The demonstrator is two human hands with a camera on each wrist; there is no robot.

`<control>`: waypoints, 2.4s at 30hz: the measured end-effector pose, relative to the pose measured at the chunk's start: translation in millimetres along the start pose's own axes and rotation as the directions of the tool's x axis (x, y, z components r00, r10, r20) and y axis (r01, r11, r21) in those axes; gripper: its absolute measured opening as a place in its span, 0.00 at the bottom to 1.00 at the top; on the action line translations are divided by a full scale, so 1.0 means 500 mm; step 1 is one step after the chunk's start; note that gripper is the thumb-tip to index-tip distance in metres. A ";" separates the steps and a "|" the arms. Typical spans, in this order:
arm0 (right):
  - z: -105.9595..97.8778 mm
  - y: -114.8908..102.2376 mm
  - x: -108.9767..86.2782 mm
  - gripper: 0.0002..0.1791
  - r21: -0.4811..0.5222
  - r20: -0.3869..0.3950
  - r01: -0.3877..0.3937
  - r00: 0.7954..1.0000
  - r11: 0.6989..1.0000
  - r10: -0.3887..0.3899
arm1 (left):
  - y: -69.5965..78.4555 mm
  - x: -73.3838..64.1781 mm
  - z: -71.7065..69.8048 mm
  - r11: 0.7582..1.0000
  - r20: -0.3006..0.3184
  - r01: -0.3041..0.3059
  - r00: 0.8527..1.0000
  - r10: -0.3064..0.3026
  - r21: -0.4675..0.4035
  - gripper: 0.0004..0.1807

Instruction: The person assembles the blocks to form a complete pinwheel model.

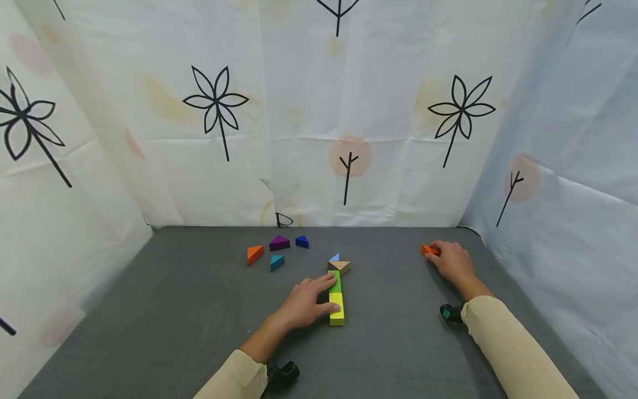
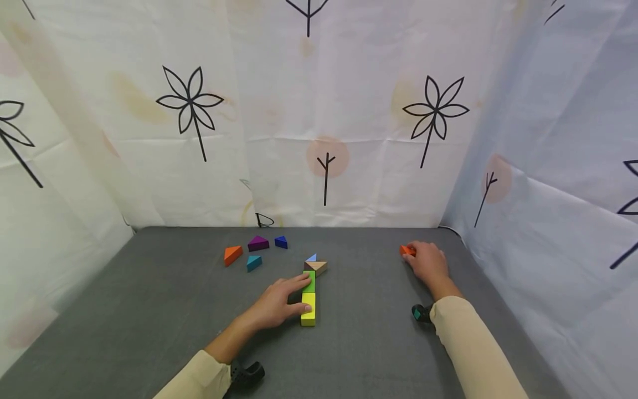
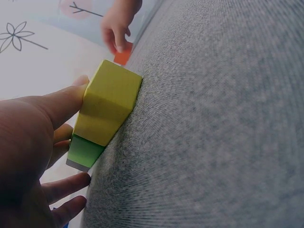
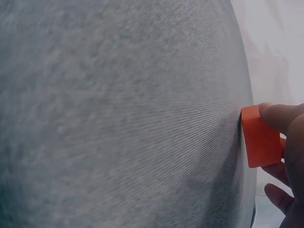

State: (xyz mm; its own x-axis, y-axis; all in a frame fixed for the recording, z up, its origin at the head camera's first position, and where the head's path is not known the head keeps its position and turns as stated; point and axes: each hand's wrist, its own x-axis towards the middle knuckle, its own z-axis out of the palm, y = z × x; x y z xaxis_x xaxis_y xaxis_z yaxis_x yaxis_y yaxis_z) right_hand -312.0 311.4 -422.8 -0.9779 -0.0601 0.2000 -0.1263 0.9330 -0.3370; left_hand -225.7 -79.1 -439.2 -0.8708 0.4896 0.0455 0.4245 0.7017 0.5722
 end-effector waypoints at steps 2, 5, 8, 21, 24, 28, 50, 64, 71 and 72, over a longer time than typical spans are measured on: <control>-0.003 -0.003 0.004 0.20 0.003 0.006 0.006 1.000 1.000 -0.006 | -0.001 0.000 0.000 1.000 -0.001 -0.001 1.000 0.001 -0.002 0.36; -0.006 -0.009 0.011 0.20 0.007 0.012 0.014 1.000 1.000 -0.014 | -0.001 -0.001 0.000 1.000 -0.005 -0.011 1.000 0.011 -0.004 0.36; -0.008 -0.017 0.018 0.19 0.003 0.015 0.018 1.000 1.000 -0.018 | -0.002 -0.001 0.000 1.000 -0.004 -0.017 1.000 0.017 0.000 0.36; -0.010 -0.068 0.054 0.16 -0.012 0.035 0.074 0.997 0.997 -0.073 | -0.006 -0.004 0.003 1.000 -0.015 -0.020 1.000 0.020 -0.002 0.36; -0.011 -0.081 0.059 0.15 -0.012 0.036 0.092 0.995 0.996 -0.092 | -0.005 -0.004 0.003 1.000 -0.012 -0.014 1.000 0.015 0.002 0.36; -0.013 -0.099 0.066 0.15 -0.018 0.042 0.107 0.993 0.994 -0.106 | -0.003 -0.004 0.003 1.000 -0.017 -0.019 1.000 0.019 0.004 0.36; 0.026 -0.195 0.093 0.20 0.085 0.005 0.141 0.990 0.986 -0.142 | -0.002 -0.002 0.004 1.000 -0.015 -0.004 1.000 0.004 0.002 0.36; 0.077 -0.244 0.102 0.19 0.182 -0.016 0.159 0.987 0.970 -0.159 | -0.001 0.001 0.002 1.000 -0.007 0.004 1.000 -0.004 0.014 0.36; 0.103 -0.278 0.108 0.18 0.185 0.012 0.156 0.987 0.970 -0.161 | -0.001 0.002 0.002 1.000 -0.007 0.009 1.000 -0.009 0.023 0.36; 0.106 -0.282 0.109 0.18 0.189 0.017 0.158 0.986 0.969 -0.164 | -0.002 0.003 0.002 1.000 -0.007 0.009 1.000 -0.009 0.025 0.36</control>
State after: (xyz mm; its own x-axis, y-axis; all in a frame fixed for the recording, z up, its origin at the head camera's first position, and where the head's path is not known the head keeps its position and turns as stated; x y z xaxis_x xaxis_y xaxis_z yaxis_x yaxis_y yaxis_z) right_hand -356.2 157.5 -413.3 -0.9468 -0.2180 0.2368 -0.3079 0.8280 -0.4686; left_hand -226.9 -78.4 -440.5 -0.8764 0.4794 0.0464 0.4225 0.7189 0.5520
